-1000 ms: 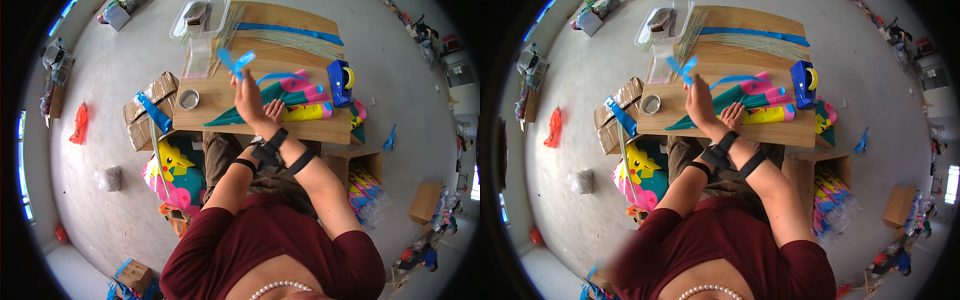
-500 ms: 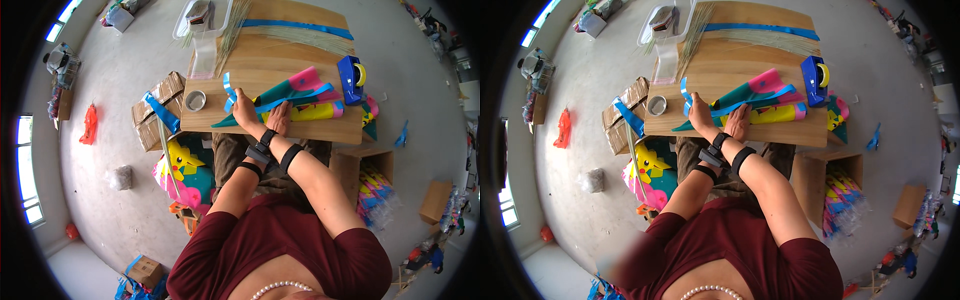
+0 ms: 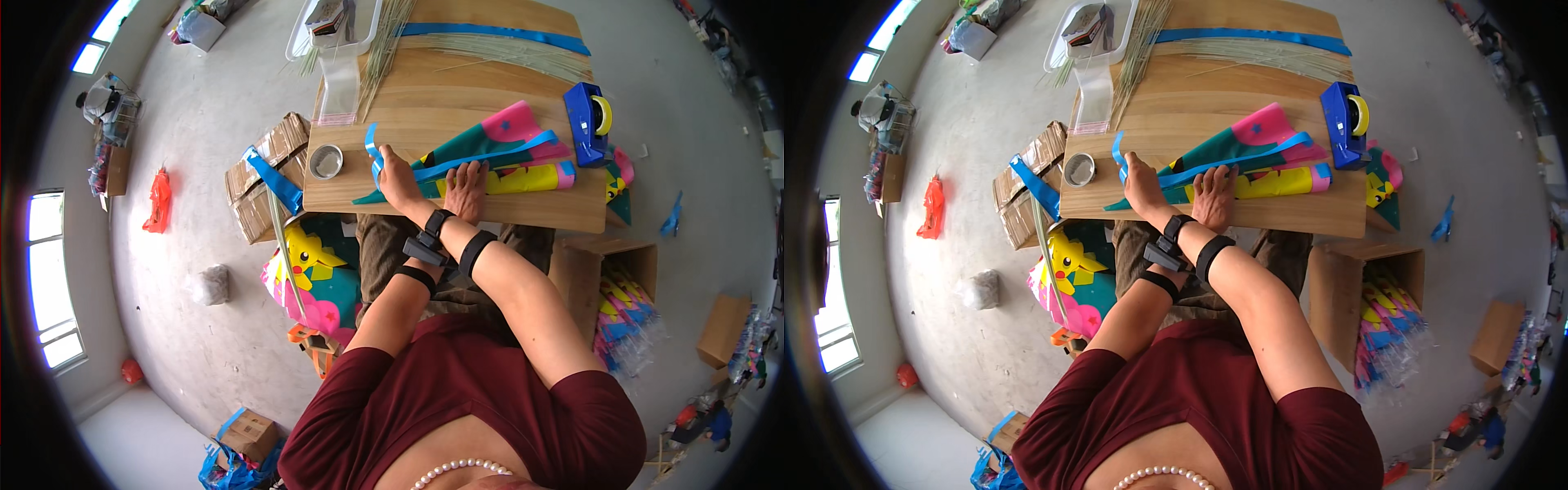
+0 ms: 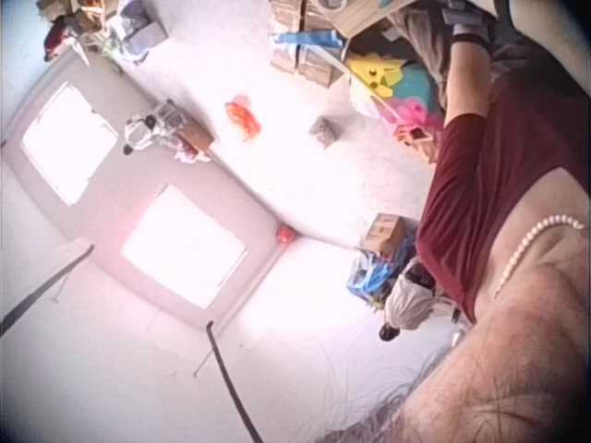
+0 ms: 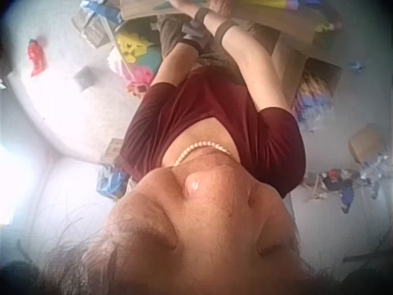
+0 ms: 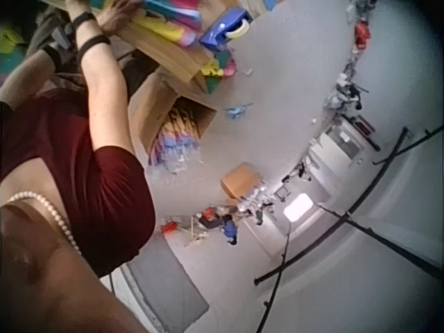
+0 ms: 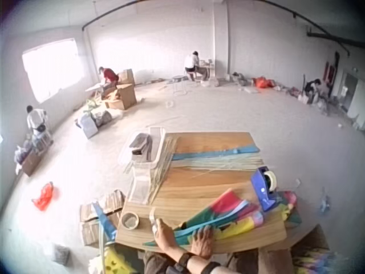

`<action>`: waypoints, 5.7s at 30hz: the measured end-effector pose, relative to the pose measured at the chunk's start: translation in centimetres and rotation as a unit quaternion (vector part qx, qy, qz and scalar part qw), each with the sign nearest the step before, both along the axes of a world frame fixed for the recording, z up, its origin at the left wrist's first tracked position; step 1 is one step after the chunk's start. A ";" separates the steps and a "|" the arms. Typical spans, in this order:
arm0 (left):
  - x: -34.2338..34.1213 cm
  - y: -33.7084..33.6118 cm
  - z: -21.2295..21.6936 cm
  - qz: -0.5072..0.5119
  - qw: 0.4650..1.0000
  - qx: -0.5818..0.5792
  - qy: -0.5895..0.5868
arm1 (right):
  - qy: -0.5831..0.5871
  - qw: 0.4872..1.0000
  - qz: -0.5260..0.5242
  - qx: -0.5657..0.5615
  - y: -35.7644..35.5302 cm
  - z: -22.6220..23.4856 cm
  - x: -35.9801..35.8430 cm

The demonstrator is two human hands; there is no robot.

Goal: Assemble and fold decorative kites in a workshop environment.

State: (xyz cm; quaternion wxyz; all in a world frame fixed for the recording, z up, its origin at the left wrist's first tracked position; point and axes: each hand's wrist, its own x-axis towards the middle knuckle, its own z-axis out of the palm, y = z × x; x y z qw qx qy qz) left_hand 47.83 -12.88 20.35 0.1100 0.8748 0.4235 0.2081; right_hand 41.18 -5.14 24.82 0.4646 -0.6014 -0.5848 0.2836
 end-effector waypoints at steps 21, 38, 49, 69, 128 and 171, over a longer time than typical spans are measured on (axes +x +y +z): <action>0.0 0.3 0.5 -0.024 0.997 0.001 0.071 | -0.010 0.999 0.014 -0.040 -0.8 0.5 -0.3; -0.2 0.4 1.4 -0.013 0.999 0.037 0.017 | -0.020 1.000 0.016 -0.016 -0.8 -1.2 -1.0; -0.1 0.2 0.7 0.000 1.000 0.025 0.012 | -0.025 0.998 0.045 0.034 -0.4 -0.7 -0.8; -0.4 -0.1 0.8 -0.004 0.999 -0.018 0.027 | 0.180 0.972 -0.142 -0.052 -2.4 -0.6 25.8; 0.0 0.2 0.4 0.026 0.999 -0.036 0.000 | -0.415 0.906 -0.060 0.056 -9.2 -0.6 21.2; -6.2 7.4 2.4 0.011 0.984 -0.105 -0.142 | -0.401 0.910 -0.096 -0.051 -12.3 -3.8 20.1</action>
